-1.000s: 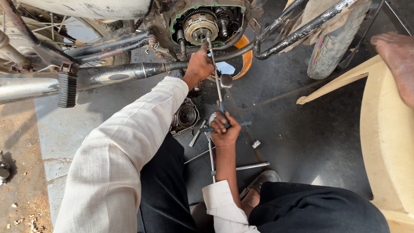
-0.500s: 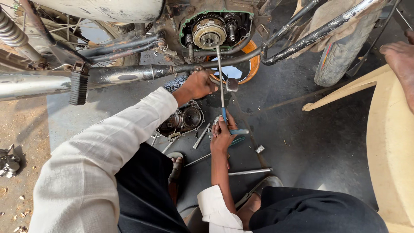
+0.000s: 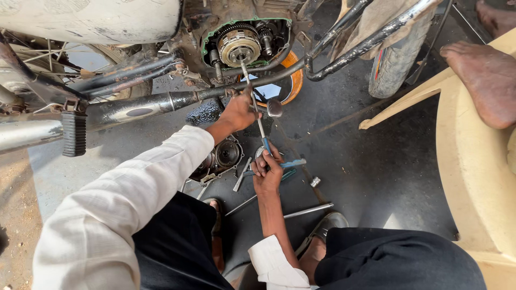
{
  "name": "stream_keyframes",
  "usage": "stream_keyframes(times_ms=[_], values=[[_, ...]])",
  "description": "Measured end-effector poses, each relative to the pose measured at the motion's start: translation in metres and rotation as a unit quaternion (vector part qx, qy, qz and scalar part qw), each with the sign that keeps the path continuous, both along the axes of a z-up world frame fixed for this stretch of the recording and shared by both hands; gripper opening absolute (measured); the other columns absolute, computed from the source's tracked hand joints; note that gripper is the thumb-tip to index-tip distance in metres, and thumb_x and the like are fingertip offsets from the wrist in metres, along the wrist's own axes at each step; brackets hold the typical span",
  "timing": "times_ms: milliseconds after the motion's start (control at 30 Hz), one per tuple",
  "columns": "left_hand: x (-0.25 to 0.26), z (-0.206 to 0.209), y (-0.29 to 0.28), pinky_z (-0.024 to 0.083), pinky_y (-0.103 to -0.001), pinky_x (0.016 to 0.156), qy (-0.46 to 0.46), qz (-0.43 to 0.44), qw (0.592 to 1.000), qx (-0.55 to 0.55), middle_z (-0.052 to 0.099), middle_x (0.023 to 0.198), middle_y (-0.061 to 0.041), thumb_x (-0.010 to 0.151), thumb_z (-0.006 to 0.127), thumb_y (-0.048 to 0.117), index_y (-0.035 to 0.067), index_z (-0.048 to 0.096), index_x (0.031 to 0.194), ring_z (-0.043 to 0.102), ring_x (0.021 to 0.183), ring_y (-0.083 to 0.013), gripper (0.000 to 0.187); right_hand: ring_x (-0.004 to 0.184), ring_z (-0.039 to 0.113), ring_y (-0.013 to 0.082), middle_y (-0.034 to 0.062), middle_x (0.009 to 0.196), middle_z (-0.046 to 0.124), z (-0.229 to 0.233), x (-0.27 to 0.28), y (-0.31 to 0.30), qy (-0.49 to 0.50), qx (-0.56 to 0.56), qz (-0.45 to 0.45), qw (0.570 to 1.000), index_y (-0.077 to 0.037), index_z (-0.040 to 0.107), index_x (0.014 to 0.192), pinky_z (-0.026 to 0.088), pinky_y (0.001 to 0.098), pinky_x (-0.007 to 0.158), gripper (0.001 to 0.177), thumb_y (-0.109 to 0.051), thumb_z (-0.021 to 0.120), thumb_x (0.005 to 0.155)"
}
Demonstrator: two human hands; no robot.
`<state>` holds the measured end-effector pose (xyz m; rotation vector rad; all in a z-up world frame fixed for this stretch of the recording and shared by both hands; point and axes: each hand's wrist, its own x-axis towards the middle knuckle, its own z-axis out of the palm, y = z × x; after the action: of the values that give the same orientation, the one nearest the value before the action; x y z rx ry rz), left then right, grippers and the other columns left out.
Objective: The person disassembles motorcycle engine components by hand and using tools. They unscrew a central bolt and remove internal parts while an assistant holds other components and passes tools.
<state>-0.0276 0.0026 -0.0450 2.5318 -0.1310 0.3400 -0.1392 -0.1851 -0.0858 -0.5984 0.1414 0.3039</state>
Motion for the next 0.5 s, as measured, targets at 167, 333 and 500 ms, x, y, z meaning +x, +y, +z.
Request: stream_keyframes(times_ms=[167, 333, 500], values=[[0.001, 0.03, -0.001, 0.058, -0.039, 0.09, 0.156, 0.066, 0.977, -0.132, 0.071, 0.106, -0.029, 0.075, 0.082, 0.013, -0.014, 0.015, 0.155, 0.075, 0.102, -0.0345, 0.108, 0.042, 0.034, 0.0061, -0.0004, 0.063, 0.049, -0.001, 0.0, 0.003, 0.0, 0.036, 0.021, 0.999, 0.001, 0.063, 0.126, 0.031, 0.0228, 0.042, 0.032, -0.007, 0.059, 0.094], [0.003, 0.042, -0.008, 0.057, -0.043, 0.089, 0.161, 0.08, 0.978, -0.11, 0.072, 0.099, -0.029, 0.076, 0.081, 0.011, -0.013, 0.017, 0.155, 0.072, 0.1, -0.0389, 0.104, 0.046, 0.033, 0.005, -0.0025, 0.067, 0.045, 0.018, -0.004, -0.003, 0.079, 0.223, 0.09, 0.968, 0.007, 0.061, 0.129, 0.032, 0.021, 0.047, 0.033, -0.01, 0.055, 0.101], [0.012, 0.044, -0.009, 0.057, -0.043, 0.09, 0.149, 0.11, 0.979, -0.083, 0.069, 0.101, -0.032, 0.077, 0.086, 0.016, -0.018, 0.026, 0.147, 0.069, 0.103, -0.0419, 0.098, 0.044, 0.034, 0.0065, 0.0012, 0.064, 0.047, 0.041, -0.012, 0.009, -0.012, -0.108, 0.023, 0.994, -0.004, 0.061, 0.12, 0.029, 0.0234, 0.043, 0.024, -0.007, 0.057, 0.096]])
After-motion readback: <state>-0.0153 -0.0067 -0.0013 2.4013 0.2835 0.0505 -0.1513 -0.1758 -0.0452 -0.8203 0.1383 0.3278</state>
